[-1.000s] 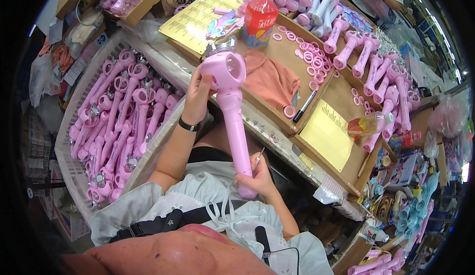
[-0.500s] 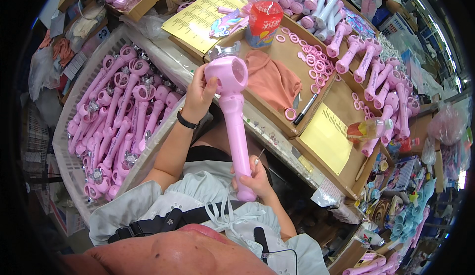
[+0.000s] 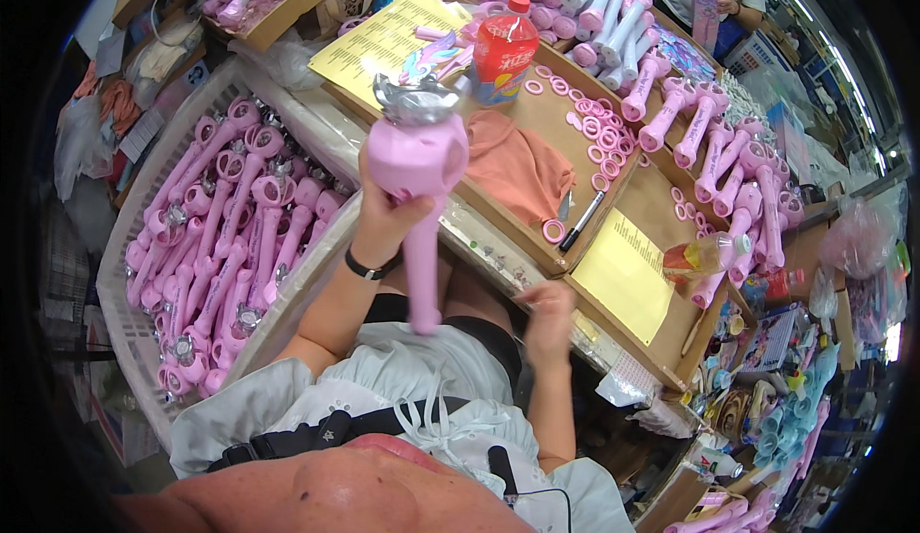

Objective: The person assembles pink bubble wands by attaching a silver crown-shaped top to the wand handle, inserting a small white stick into the wand, and wiping the wand with a cloth. The person repeats this process for multiple wands.

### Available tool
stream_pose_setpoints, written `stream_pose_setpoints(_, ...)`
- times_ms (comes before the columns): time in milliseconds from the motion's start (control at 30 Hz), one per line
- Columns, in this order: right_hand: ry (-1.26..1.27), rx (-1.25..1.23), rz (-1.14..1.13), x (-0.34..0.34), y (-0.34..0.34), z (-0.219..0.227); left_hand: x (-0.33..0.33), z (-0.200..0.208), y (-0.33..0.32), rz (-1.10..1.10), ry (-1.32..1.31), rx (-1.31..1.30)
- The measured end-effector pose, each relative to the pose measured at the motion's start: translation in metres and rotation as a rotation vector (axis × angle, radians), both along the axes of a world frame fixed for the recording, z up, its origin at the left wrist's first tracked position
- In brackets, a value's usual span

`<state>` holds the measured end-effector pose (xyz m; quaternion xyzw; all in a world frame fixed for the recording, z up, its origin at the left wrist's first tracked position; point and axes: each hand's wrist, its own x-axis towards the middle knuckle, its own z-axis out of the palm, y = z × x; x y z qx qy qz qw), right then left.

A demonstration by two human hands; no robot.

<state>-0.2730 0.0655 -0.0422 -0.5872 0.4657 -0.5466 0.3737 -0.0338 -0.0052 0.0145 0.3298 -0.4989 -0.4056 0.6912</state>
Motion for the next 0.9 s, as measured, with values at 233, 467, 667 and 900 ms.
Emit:
stream_pose_setpoints(233, 1.094, 0.259, -0.227, -0.093, -0.046, 0.041, 0.008, 0.017, 0.022, -0.091, -0.423, -0.157)
stream_pose_setpoints(467, -0.065, -0.277, 0.071, -0.033, -0.021, 0.077, -0.007, 0.009, 0.047, -0.557, -0.281, -0.021)
stream_pose_setpoints(667, -0.080, -0.221, 0.641, 0.007, -0.027, 0.105, -0.010, 0.006, 0.066, -0.763, -0.296, 0.130)
stream_pose_setpoints(900, -0.208, -0.179, 0.638, 0.012, -0.014, 0.107, -0.009, 0.005, 0.071, -0.817, -0.283, 0.138)
